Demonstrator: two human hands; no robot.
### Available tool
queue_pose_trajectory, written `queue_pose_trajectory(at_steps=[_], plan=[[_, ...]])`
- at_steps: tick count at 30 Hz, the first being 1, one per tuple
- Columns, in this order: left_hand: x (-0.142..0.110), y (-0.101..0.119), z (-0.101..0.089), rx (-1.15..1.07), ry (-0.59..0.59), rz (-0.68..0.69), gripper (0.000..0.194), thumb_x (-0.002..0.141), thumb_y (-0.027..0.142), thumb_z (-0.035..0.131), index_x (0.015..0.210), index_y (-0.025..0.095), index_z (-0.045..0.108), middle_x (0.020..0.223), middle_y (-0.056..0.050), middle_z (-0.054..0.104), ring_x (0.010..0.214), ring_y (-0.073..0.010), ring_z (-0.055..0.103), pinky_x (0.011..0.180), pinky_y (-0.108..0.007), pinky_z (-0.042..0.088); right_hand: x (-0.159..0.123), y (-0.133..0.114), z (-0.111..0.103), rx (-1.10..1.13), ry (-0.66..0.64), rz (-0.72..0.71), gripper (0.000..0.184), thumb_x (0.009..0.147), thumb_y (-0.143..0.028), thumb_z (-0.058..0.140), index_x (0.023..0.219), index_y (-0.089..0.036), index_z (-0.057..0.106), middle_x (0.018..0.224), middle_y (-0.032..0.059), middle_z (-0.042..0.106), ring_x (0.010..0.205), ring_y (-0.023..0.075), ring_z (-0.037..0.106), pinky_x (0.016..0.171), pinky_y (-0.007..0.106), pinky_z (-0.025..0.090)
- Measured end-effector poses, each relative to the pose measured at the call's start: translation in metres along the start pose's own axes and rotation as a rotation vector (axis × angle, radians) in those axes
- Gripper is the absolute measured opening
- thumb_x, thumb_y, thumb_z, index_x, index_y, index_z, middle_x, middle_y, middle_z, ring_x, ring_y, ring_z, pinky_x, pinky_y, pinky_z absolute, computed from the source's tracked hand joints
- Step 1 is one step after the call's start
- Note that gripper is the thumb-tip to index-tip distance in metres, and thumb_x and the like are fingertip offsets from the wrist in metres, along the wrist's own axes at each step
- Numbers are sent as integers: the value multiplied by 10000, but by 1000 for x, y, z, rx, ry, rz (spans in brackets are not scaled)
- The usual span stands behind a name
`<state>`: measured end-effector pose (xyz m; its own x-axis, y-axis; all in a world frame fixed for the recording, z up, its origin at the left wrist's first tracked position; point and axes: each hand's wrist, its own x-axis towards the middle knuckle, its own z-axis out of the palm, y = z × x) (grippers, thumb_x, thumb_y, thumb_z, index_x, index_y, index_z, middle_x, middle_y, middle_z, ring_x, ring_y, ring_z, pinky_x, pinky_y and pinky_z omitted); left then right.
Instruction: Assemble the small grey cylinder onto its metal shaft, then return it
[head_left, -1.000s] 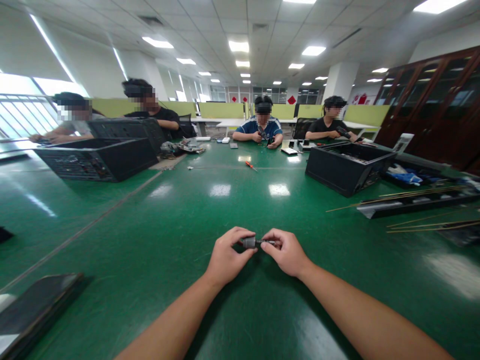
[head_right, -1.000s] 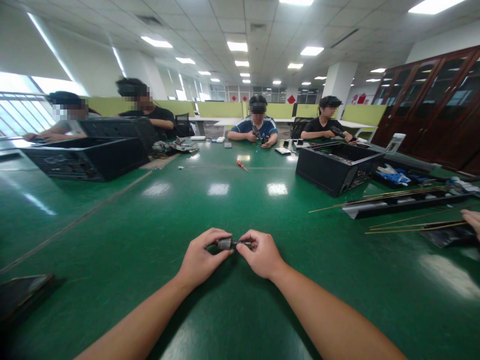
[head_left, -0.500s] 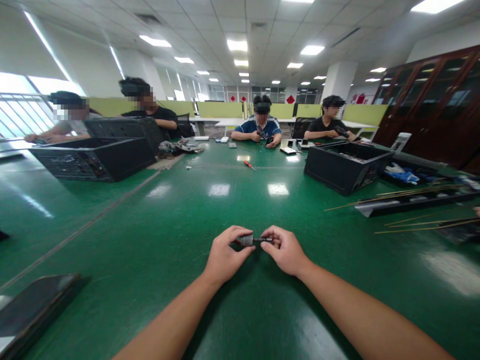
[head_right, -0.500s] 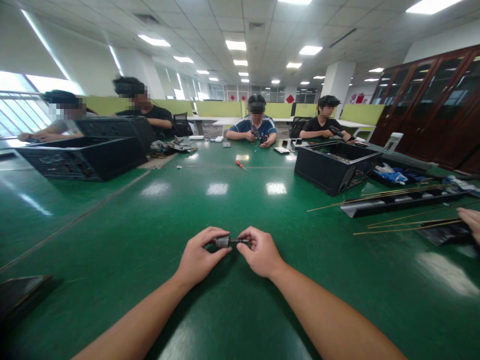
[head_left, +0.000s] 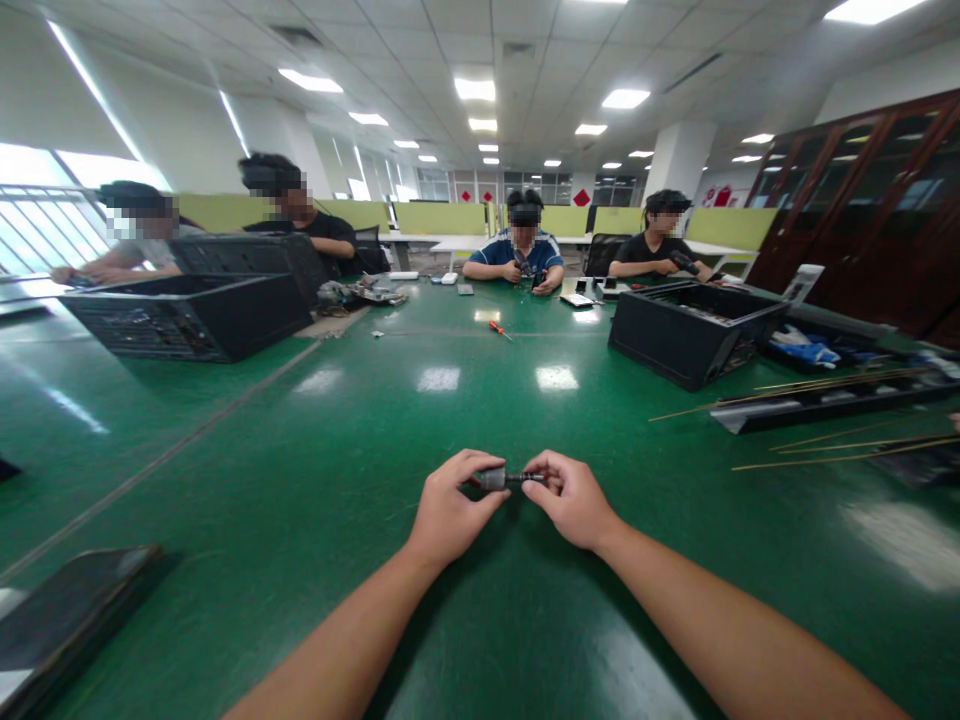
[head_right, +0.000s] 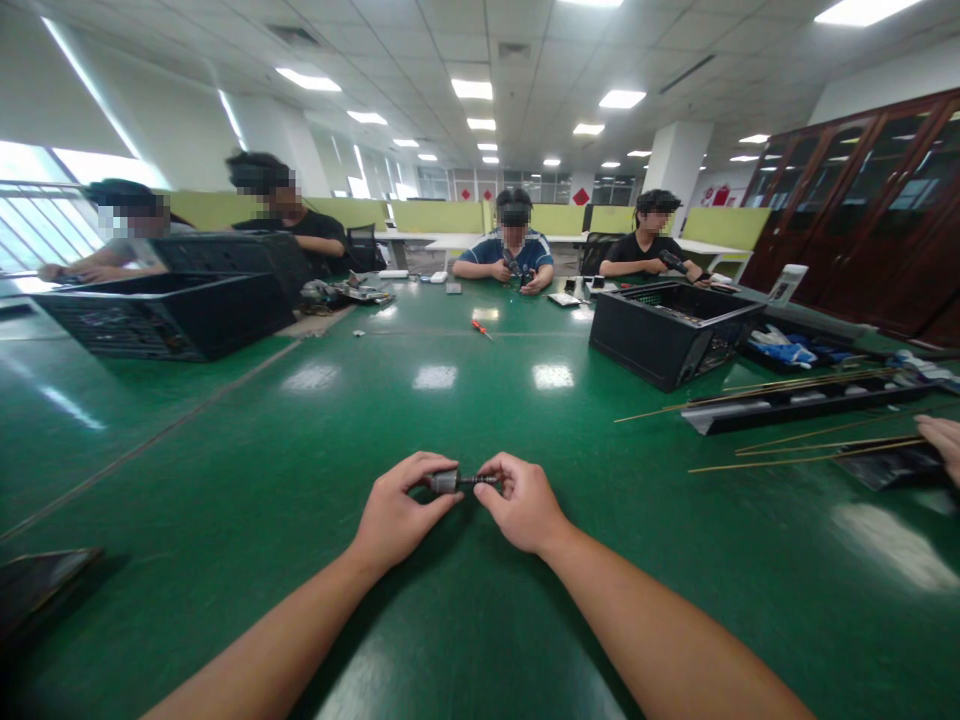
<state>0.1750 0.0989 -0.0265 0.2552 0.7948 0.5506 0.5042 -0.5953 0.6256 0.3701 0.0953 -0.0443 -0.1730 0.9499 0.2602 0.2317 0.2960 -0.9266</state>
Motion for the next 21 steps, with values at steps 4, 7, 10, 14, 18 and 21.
queue_pose_trajectory(at_steps=[4,7,10,14,18,21], plan=[[0,1,0,0,3,-4,286,709,153,748,981,221,690,939,-33,684,877,-178,641,788,-306,503,1,3,0,-15,-3,11,147,786,-265,612,879,-158,650,577,-48,467,471,83,343,457,213,265],[1,1,0,-1,7,-7,291,705,143,747,979,221,693,933,-31,685,875,-177,642,789,-306,502,1,6,0,-25,-4,12,155,791,-273,611,882,-154,653,588,-41,485,479,85,351,465,215,269],[1,1,0,-3,10,-10,289,704,144,746,978,220,694,931,-33,687,874,-179,642,785,-308,502,2,8,0,-22,2,17,158,795,-285,610,873,-154,652,597,-34,497,485,88,360,470,216,279],[1,0,0,-4,12,-9,294,706,148,743,986,221,692,940,-34,687,873,-178,642,779,-305,502,2,8,0,-12,7,21,154,795,-289,610,864,-158,652,612,-26,516,487,88,364,479,217,297],[1,0,-1,3,19,-16,298,697,136,742,978,220,694,926,-27,687,858,-173,644,773,-296,503,1,8,-1,-11,11,16,149,796,-291,606,853,-160,651,605,-25,520,483,91,364,478,218,301],[2,2,-2,7,25,-19,288,688,134,745,961,215,698,918,-26,687,850,-172,644,767,-291,504,1,8,0,-17,13,16,147,791,-287,611,854,-162,654,604,-26,526,477,90,363,474,218,299]])
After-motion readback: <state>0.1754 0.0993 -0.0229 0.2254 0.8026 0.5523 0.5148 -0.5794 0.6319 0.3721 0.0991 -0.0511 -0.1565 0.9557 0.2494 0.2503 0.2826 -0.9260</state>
